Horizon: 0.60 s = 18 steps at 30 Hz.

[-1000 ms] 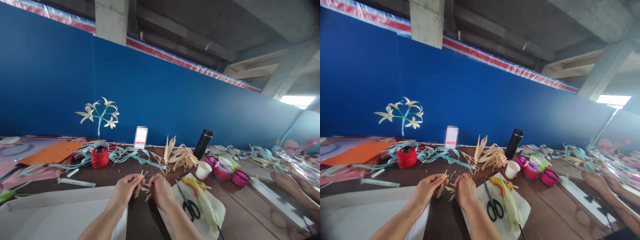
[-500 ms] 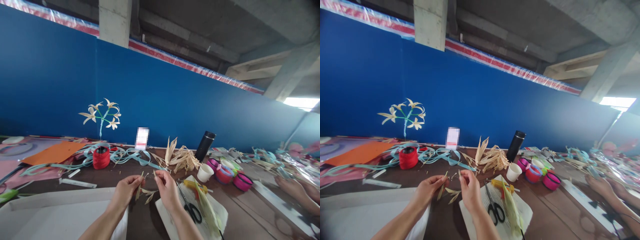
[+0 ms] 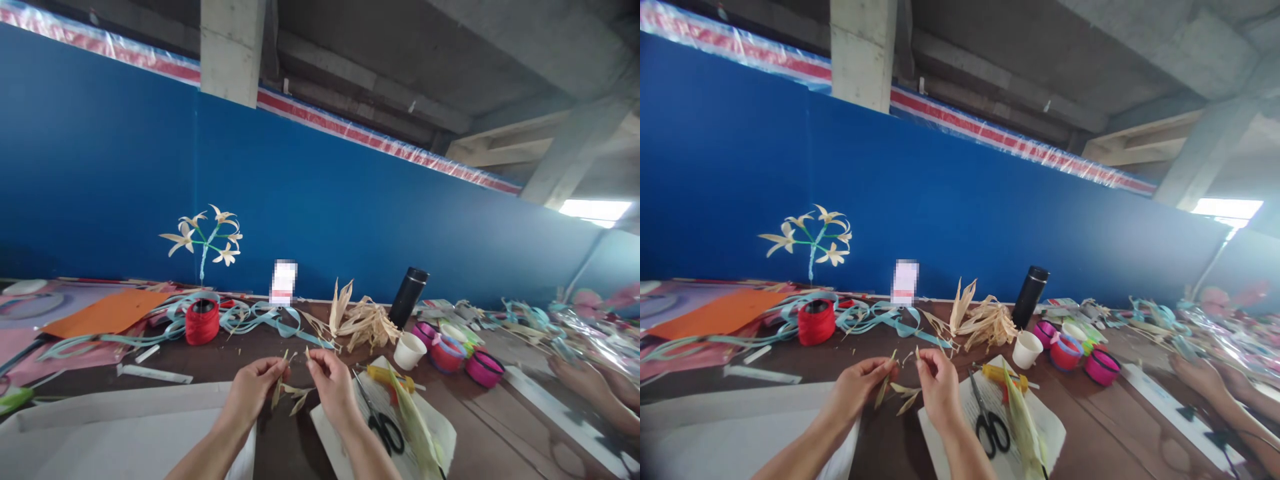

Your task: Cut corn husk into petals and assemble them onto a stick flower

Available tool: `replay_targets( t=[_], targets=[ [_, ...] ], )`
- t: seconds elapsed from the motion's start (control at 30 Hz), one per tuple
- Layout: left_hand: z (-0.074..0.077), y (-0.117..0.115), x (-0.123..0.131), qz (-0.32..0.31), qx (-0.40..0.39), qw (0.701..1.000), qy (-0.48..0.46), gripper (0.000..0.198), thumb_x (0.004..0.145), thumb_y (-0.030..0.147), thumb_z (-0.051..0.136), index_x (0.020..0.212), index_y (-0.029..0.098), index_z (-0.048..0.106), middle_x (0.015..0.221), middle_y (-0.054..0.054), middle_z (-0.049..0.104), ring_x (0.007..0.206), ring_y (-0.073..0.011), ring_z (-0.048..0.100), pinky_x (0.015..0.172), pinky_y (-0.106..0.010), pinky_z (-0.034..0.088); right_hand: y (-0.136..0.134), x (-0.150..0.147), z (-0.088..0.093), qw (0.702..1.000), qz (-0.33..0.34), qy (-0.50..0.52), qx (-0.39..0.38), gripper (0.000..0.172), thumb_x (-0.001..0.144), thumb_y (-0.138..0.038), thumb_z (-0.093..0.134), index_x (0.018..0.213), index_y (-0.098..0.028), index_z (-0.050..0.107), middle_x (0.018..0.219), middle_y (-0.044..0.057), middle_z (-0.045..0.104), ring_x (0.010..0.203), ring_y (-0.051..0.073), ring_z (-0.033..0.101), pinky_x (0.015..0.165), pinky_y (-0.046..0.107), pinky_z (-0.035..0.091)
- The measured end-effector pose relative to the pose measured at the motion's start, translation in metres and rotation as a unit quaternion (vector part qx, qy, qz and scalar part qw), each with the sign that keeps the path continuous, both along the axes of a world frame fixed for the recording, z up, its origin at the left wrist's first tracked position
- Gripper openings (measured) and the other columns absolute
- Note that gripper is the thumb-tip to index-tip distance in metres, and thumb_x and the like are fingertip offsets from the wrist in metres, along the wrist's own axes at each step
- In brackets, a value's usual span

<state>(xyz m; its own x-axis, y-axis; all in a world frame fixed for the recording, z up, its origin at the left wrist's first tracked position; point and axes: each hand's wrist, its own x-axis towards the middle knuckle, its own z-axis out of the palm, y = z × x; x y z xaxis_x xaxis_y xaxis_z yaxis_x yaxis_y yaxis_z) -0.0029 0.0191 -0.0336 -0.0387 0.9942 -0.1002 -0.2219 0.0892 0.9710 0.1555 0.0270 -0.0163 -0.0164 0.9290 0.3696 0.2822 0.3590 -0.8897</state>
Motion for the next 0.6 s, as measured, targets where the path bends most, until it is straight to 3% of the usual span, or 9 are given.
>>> replay_targets(
  t=[0.3,0.6],
  targets=[
    [0.0005,0.0002,-0.0003,-0.002,-0.006,1.000,-0.002,0.042,0.058,0.051,0.067,0.075,0.012,0.066,0.059,-0.002,0.063,0.046,-0.0091,0.050,0.046,-0.020,0.035,0.0004,-0.0039,0.0020,0.990,0.024,0.098,-0.102,0.025,0.069,-0.037,0.064,0.085,-0.017,0.067,0.075,0.005,0.067,0.066,0.018,0.060,0.053,0.024,0.045],
    [-0.0006,-0.0001,-0.0017,-0.017,-0.010,1.000,-0.007,0.041,0.059,0.050,0.067,0.076,0.013,0.067,0.059,-0.001,0.063,0.049,-0.0103,0.052,0.049,-0.021,0.037,-0.0009,-0.0032,0.0031,0.967,0.067,0.182,-0.163,0.033,0.064,-0.037,0.069,0.088,-0.015,0.066,0.076,0.005,0.067,0.065,0.015,0.060,0.052,0.022,0.044]
  ],
)
